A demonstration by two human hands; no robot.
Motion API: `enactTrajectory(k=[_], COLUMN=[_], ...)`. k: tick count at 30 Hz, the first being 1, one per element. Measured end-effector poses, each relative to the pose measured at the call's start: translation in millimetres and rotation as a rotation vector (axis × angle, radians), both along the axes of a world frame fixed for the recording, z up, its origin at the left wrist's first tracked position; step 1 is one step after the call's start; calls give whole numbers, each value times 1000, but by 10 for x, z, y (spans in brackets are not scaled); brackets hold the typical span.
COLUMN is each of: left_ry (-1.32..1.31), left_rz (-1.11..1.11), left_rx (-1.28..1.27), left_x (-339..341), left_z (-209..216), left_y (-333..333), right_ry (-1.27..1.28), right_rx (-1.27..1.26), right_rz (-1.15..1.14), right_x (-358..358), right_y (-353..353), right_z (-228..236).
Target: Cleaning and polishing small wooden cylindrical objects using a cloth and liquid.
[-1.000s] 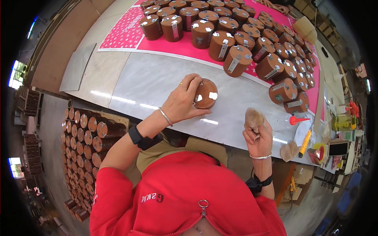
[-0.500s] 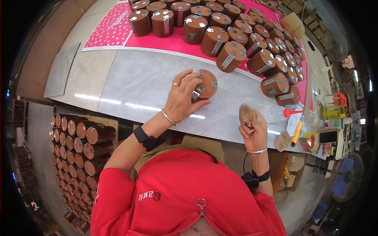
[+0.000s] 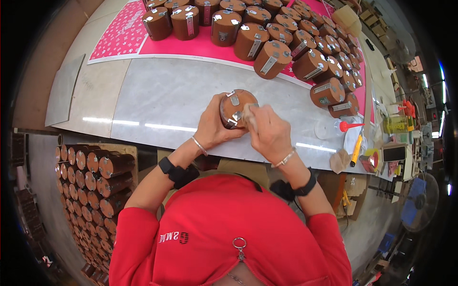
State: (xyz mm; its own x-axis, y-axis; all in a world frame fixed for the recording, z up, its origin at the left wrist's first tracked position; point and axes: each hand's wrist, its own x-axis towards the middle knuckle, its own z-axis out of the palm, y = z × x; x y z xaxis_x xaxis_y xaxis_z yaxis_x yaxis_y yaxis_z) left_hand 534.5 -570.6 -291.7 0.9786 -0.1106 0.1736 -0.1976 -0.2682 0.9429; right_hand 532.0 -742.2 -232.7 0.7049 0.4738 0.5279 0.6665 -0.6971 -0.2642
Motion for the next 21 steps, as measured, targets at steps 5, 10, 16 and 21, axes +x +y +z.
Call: enactTrajectory(k=[5, 10, 16, 21], left_ry=[-76, -98, -105, -179], left_rz=[32, 66, 43, 40], left_rx=[-47, -54, -65, -72], left_x=[-5, -29, -2, -13], left_z=[-79, -185, -145, -198], left_y=[-28, -16, -36, -7], right_ry=[-26, 89, -45, 114], right_rx=[-49, -77, -76, -130], right_rz=[-71, 54, 160, 265], right_x=[424, 184, 580, 108], right_y=[80, 75, 348, 191], right_z=[-8, 53, 83, 126])
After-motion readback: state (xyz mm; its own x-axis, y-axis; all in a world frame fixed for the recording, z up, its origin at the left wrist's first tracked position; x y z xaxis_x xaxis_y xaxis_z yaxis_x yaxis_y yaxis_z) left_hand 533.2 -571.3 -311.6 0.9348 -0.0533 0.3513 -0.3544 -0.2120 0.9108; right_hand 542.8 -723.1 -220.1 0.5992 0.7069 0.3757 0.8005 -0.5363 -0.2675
